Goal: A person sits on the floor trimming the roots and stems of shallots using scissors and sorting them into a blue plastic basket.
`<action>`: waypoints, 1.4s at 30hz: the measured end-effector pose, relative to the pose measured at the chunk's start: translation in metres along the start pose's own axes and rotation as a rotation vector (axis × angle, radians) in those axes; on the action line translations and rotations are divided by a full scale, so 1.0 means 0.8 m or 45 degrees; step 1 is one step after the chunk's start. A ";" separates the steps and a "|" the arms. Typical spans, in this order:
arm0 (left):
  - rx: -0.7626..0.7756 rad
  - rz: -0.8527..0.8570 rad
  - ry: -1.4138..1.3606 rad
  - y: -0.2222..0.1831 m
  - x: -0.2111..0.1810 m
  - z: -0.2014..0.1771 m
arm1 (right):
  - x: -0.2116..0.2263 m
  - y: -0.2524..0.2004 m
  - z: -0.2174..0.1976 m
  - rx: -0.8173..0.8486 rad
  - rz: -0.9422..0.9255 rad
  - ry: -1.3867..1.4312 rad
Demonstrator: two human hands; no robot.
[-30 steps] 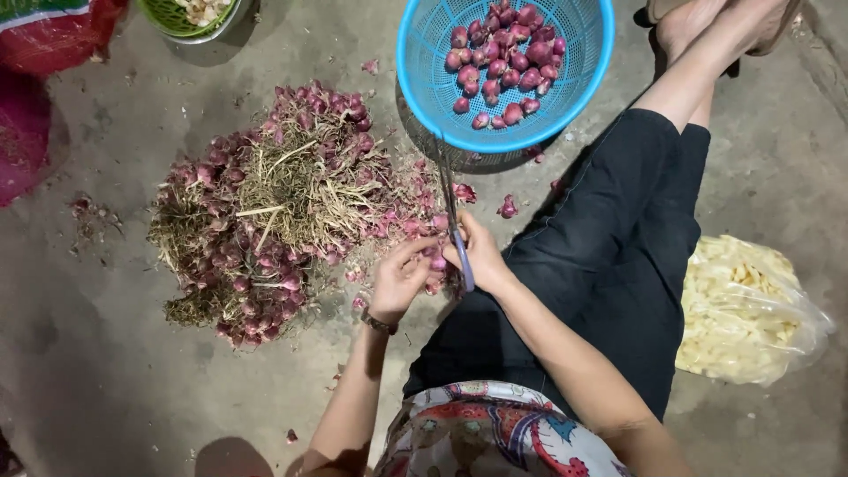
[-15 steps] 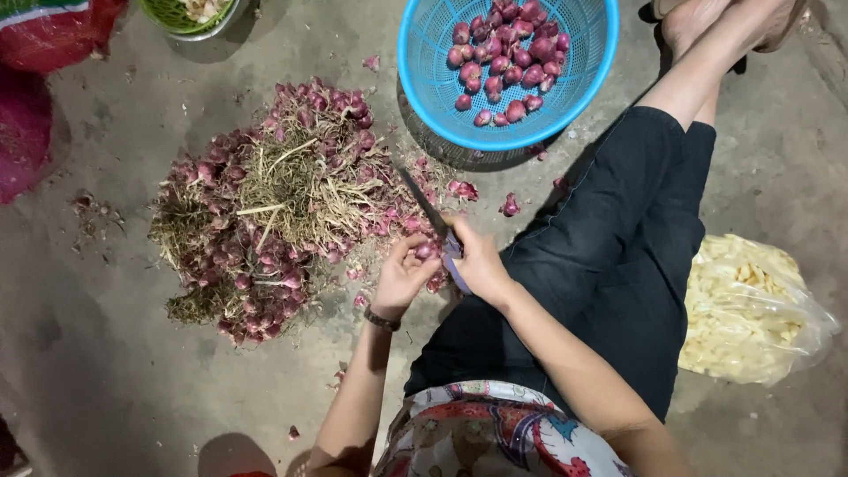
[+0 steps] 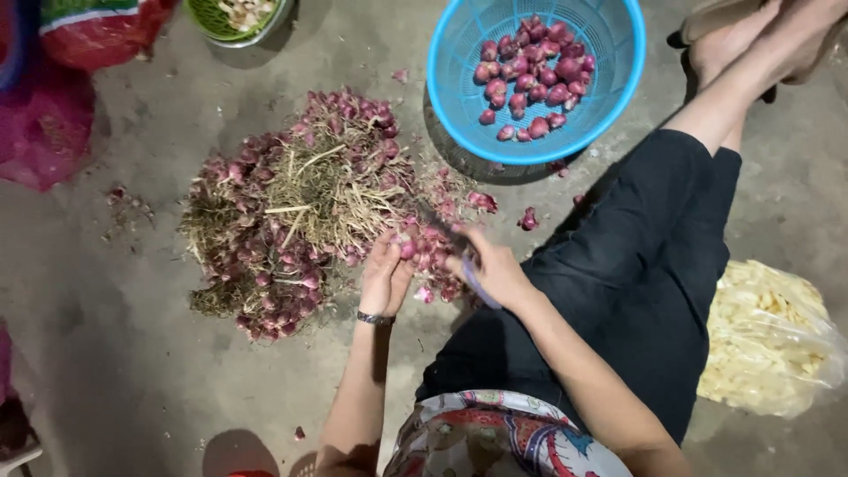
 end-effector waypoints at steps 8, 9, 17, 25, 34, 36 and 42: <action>-0.124 0.046 0.080 0.006 -0.010 -0.004 | -0.007 0.013 0.025 -0.028 -0.305 -0.501; -0.147 0.032 0.098 0.004 -0.011 0.000 | -0.007 0.015 0.025 -0.032 -0.305 -0.525; -0.266 -0.023 0.102 0.009 -0.001 -0.019 | -0.024 0.018 0.036 -0.019 -0.272 -0.537; -0.320 0.014 0.234 0.010 -0.014 0.019 | -0.026 0.019 0.030 0.077 -0.109 -0.428; -0.113 0.138 1.557 0.149 0.001 0.018 | -0.066 0.047 0.006 -0.117 0.259 -0.173; 0.252 0.263 1.321 0.170 -0.031 0.154 | -0.111 0.059 0.000 -0.199 0.431 0.165; 0.025 0.484 3.125 0.456 0.031 -0.062 | -0.089 0.058 0.009 -0.082 0.452 0.169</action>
Point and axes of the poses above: each hand's wrist, its own y-axis towards the middle knuckle, its own z-axis out of the palm, x = y × z, the point moved 7 cm from there along y, towards the middle knuckle, and after that the axes turned 4 degrees about z, right-handed, at the moved point
